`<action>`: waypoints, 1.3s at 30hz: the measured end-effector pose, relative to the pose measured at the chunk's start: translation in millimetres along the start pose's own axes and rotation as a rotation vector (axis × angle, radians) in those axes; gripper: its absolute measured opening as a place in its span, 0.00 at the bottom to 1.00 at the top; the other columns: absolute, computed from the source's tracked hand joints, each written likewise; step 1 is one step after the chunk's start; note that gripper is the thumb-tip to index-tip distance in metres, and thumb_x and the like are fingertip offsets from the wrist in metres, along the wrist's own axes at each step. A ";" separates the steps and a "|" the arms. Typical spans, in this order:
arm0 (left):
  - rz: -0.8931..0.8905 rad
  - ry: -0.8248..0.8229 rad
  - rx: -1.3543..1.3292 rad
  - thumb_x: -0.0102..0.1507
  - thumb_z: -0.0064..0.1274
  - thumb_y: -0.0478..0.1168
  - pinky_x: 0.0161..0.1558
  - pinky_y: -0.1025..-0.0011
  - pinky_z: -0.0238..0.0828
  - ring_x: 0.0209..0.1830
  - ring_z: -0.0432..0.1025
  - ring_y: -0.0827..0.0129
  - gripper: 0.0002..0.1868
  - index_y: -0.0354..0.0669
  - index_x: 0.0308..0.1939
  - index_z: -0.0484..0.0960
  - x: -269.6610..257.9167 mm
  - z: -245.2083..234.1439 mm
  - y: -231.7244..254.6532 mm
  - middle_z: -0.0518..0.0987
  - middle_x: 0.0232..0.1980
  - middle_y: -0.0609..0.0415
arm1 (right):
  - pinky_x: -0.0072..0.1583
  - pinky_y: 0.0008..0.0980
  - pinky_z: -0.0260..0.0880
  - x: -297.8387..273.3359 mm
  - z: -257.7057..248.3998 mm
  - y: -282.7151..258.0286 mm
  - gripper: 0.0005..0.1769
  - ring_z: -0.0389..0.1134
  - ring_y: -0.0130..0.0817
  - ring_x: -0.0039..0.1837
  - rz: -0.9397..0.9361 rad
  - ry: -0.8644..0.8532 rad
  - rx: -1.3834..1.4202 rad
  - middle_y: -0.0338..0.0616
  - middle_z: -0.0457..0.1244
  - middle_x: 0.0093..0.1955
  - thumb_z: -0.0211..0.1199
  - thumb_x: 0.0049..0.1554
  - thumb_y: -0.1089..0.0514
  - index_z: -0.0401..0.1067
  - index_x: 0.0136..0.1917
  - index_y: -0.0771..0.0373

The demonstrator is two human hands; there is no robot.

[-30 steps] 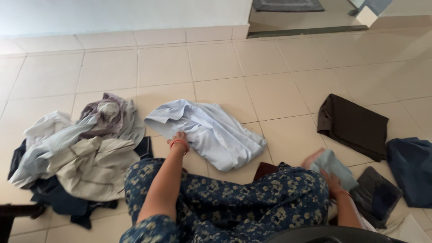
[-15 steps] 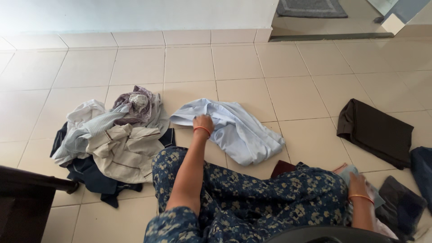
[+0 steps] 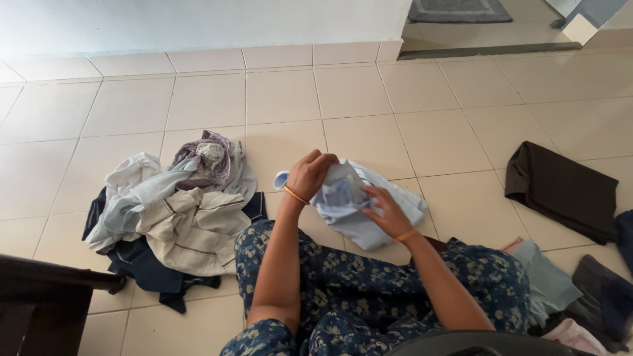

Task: The person folds a pink garment and a light blue long-sleeved shirt by hand, smoothing the fabric on the floor and folding the sleeves and body into rectangles.

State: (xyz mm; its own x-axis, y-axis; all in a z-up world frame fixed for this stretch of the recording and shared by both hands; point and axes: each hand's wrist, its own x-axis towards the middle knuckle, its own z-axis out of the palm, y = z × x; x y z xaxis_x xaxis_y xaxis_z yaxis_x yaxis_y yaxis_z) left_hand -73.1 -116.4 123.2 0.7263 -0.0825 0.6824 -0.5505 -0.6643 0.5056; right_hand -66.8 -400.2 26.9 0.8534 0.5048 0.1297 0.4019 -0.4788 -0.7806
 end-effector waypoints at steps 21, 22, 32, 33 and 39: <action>-0.138 -0.180 -0.767 0.54 0.70 0.38 0.42 0.71 0.75 0.40 0.77 0.70 0.42 0.46 0.68 0.63 -4.4 -5.8 -34.6 0.81 0.42 0.48 | 0.40 0.20 0.59 78.6 -3.1 -75.9 0.05 0.57 0.14 0.39 -0.065 0.155 0.339 0.28 0.62 0.39 0.67 0.62 0.60 0.76 0.46 0.64; -0.240 -0.303 -0.503 0.55 0.68 0.41 0.43 0.67 0.75 0.40 0.78 0.64 0.37 0.49 0.66 0.67 -6.4 -1.6 -45.8 0.82 0.44 0.48 | 0.37 0.21 0.51 76.3 -9.0 -71.3 0.08 0.51 0.14 0.37 -0.023 0.199 0.378 0.28 0.57 0.36 0.68 0.63 0.60 0.75 0.44 0.65; -0.342 -0.388 -0.070 0.68 0.52 0.47 0.49 0.61 0.76 0.44 0.80 0.58 0.11 0.53 0.53 0.81 -25.9 34.5 -86.6 0.86 0.48 0.54 | 0.45 0.16 0.67 56.1 -45.7 -54.1 0.11 0.65 0.08 0.44 -0.116 0.348 0.211 0.23 0.67 0.45 0.66 0.59 0.65 0.75 0.56 0.66; -0.343 -0.387 -0.069 0.68 0.52 0.47 0.49 0.61 0.76 0.44 0.80 0.58 0.11 0.53 0.53 0.81 -24.1 28.6 -82.1 0.86 0.48 0.54 | 0.41 0.18 0.60 50.3 -49.5 -51.9 0.11 0.58 0.11 0.40 -0.082 0.382 0.205 0.25 0.63 0.40 0.59 0.57 0.70 0.77 0.53 0.65; -0.410 -0.639 0.192 0.59 0.62 0.45 0.49 0.62 0.73 0.48 0.78 0.61 0.17 0.59 0.51 0.80 -21.2 24.4 -86.3 0.84 0.48 0.58 | 0.40 0.18 0.53 44.4 -71.6 -39.4 0.20 0.51 0.14 0.38 -0.116 0.657 0.302 0.26 0.60 0.39 0.50 0.52 0.79 0.77 0.48 0.63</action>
State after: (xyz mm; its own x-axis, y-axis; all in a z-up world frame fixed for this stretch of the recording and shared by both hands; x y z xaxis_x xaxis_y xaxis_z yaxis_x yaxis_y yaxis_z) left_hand -30.9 -75.4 52.2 0.9843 -0.1762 -0.0050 -0.1489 -0.8463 0.5115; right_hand -21.0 -410.3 107.2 0.8723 -0.0398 0.4873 0.4732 -0.1817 -0.8620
